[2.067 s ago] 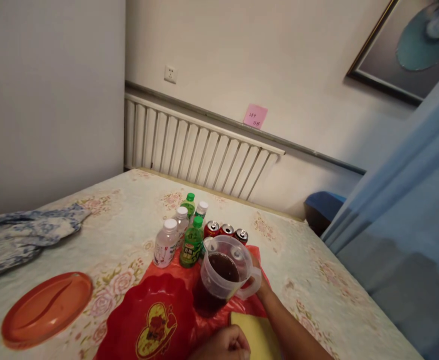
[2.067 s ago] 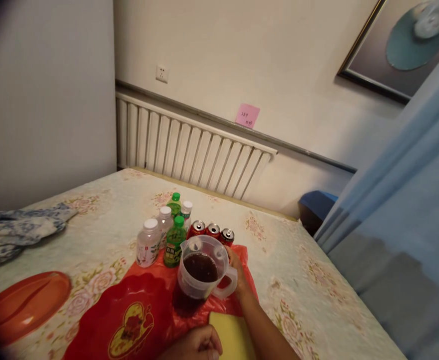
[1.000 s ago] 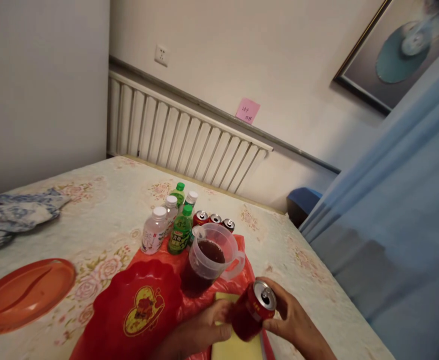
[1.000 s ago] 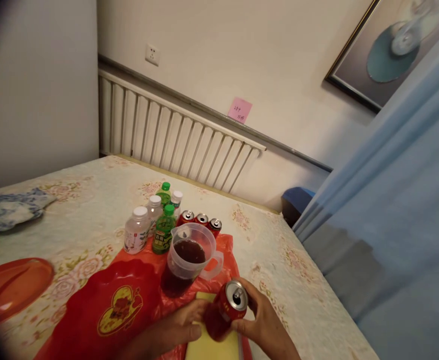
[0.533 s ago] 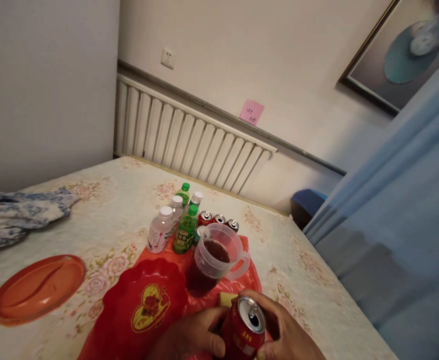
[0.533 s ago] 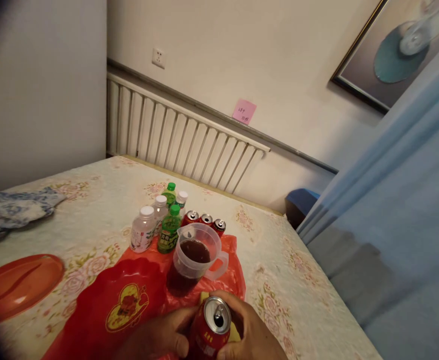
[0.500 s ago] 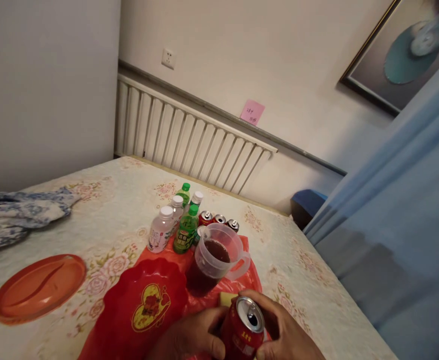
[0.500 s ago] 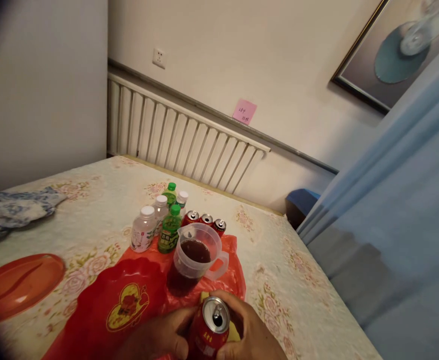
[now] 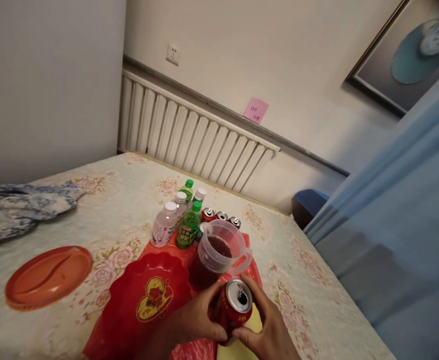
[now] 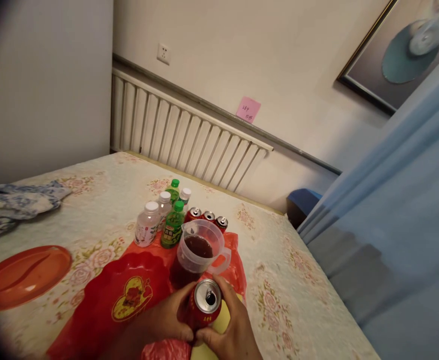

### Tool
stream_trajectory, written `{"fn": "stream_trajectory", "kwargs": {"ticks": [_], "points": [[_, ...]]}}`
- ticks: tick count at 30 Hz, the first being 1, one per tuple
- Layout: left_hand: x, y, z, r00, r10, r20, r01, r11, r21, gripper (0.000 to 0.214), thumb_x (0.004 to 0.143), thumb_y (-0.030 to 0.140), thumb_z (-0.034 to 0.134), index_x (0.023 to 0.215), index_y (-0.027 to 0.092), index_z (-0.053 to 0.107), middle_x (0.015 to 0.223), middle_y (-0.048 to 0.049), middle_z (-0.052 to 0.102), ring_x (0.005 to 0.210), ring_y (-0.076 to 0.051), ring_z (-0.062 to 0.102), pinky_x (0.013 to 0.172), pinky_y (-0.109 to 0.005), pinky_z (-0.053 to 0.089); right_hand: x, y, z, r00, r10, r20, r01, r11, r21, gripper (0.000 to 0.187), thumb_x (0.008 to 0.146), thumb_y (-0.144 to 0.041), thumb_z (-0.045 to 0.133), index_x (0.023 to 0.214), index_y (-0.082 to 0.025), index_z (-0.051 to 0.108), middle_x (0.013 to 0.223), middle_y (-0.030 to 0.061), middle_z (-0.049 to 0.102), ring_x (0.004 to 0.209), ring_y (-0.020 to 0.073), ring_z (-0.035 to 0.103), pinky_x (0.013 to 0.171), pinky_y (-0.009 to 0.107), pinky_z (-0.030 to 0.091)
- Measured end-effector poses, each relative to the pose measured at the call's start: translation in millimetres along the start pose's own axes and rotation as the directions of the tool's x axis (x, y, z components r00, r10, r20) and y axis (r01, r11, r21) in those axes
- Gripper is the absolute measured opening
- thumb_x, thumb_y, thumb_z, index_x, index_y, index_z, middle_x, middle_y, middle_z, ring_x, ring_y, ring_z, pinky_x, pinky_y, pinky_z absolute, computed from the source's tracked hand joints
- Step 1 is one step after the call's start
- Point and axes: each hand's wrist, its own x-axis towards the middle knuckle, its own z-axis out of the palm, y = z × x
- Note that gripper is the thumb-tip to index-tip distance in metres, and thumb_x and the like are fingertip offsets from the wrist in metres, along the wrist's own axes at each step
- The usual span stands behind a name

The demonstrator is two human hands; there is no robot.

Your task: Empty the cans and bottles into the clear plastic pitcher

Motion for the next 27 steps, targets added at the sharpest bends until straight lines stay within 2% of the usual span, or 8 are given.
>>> {"fn": "stream_trajectory", "kwargs": {"ticks": [6,13,17,22,27], "points": [[-3,15,3.9,0.999,0.026,-0.038,-0.021,0.992,0.127,0.085,0.056,0.007,0.077,0.134,0.021,0.048,0.127,-0.0065,0.061,0.119,-0.029,0.053,0.104,-0.041,0.041,2,-2,11,0.999,-0.001,-0.05,-0.003,0.997,-0.075,0.085,0.054,-0.014,0.077,0.135,-0.025,0.054,0.14,0.007,0.054,0.133,0.0325,0.046,0.115,0.05,0.03],[-4,20,4.2,0.992,0.065,-0.112,-0.032,0.962,0.27,0.083,0.055,0.004,0.074,0.133,0.021,0.05,0.128,-0.0065,0.061,0.119,-0.029,0.054,0.107,-0.042,0.038,1,1,16,0.998,-0.02,-0.056,0.019,1.0,-0.016,0.087,0.059,-0.012,0.072,0.14,-0.025,0.047,0.142,0.006,0.053,0.134,0.0297,0.045,0.115,0.046,0.031],[-1,18,4.9,0.988,0.076,-0.135,-0.043,0.972,0.232,0.084,0.054,0.004,0.075,0.133,0.02,0.05,0.126,-0.0062,0.062,0.116,-0.028,0.056,0.104,-0.041,0.041,0,2,21,0.997,-0.005,-0.079,0.011,0.997,0.076,0.089,0.063,-0.017,0.073,0.145,-0.023,0.04,0.146,0.0077,0.048,0.135,0.0289,0.043,0.115,0.045,0.032],[1,16,4.5,0.982,0.084,-0.171,-0.045,0.975,0.219,0.083,0.054,0.005,0.077,0.131,0.02,0.051,0.126,-0.0068,0.062,0.115,-0.028,0.056,0.103,-0.04,0.041,2,3,26,0.993,0.032,-0.115,-0.021,0.995,0.096,0.096,0.062,-0.023,0.078,0.148,-0.023,0.034,0.148,0.0094,0.045,0.136,0.0305,0.042,0.115,0.046,0.031],[-1,8,-1.0,0.995,-0.031,-0.099,0.04,0.994,0.097,0.09,0.055,0.01,0.077,0.137,0.023,0.043,0.122,-0.0045,0.062,0.114,-0.027,0.056,0.098,-0.04,0.045,3,9,26,0.99,0.016,-0.14,0.001,0.992,0.123,0.092,0.062,-0.024,0.078,0.146,-0.024,0.039,0.144,0.0093,0.051,0.134,0.0312,0.045,0.113,0.047,0.034]]}}
